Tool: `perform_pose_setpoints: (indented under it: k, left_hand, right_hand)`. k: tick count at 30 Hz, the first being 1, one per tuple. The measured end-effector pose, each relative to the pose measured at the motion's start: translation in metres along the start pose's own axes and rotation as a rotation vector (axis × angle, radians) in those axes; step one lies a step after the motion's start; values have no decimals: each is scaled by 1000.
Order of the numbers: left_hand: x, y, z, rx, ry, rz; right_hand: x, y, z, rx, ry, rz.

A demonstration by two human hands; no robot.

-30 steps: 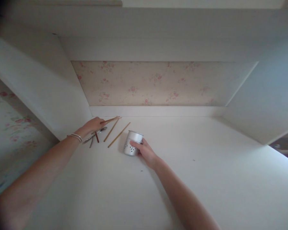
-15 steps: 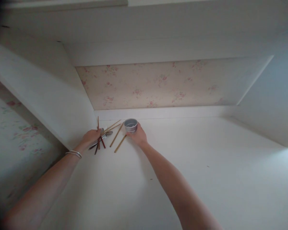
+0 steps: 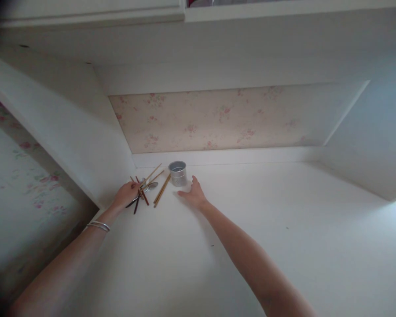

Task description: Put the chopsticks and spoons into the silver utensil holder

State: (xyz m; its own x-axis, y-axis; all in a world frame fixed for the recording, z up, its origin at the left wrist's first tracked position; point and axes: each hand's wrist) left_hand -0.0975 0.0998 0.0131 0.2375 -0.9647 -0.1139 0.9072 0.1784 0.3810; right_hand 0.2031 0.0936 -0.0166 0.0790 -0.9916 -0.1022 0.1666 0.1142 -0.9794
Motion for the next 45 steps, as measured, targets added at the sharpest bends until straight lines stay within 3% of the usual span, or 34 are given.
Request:
perform_pose_setpoints:
  k: [6,11,14,17,21,25,29,34,45]
  left_hand:
    - [19,8,-1,14,65,-13]
    - [47,27,3,8,142,-102]
    - [78,52,0,65,163,-204]
    - [121,91,-13,210,53,-332]
    - [179,151,-42,566,-125,-500]
    - [207,188,-66,793,-339,-515]
    - [206,186,-71,905,-426,-441]
    - [208,172,-65,895,-468,-457]
    - [209,171,-64,851,-466,-485]
  right_hand:
    - [80,0,30,-37,-20,-119]
    - [150,-7,43,-125,-238,-29]
    - [170,-7,43,-31,-272,25]
    - [173,-6,39,80,-230,37]
    - [168,-11,43,228,-162,100]
    - [166,-15,53,420,-53,162]
    - [166,-14,56,513,-90,190]
    - [170,-15,54,602,-190,211]
    - [170,-15,56,607,-216,205]
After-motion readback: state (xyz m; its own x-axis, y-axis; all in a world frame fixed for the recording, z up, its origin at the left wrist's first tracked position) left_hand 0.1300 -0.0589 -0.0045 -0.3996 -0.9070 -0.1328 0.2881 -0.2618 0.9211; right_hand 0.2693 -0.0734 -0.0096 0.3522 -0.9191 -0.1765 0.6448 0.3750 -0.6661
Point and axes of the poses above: each hand's wrist, its own x-axis away from the middle knuckle, its own z-axis out of the back of the hand, y = z × x, and after that the axes turned 1 degree about -y, right-handed
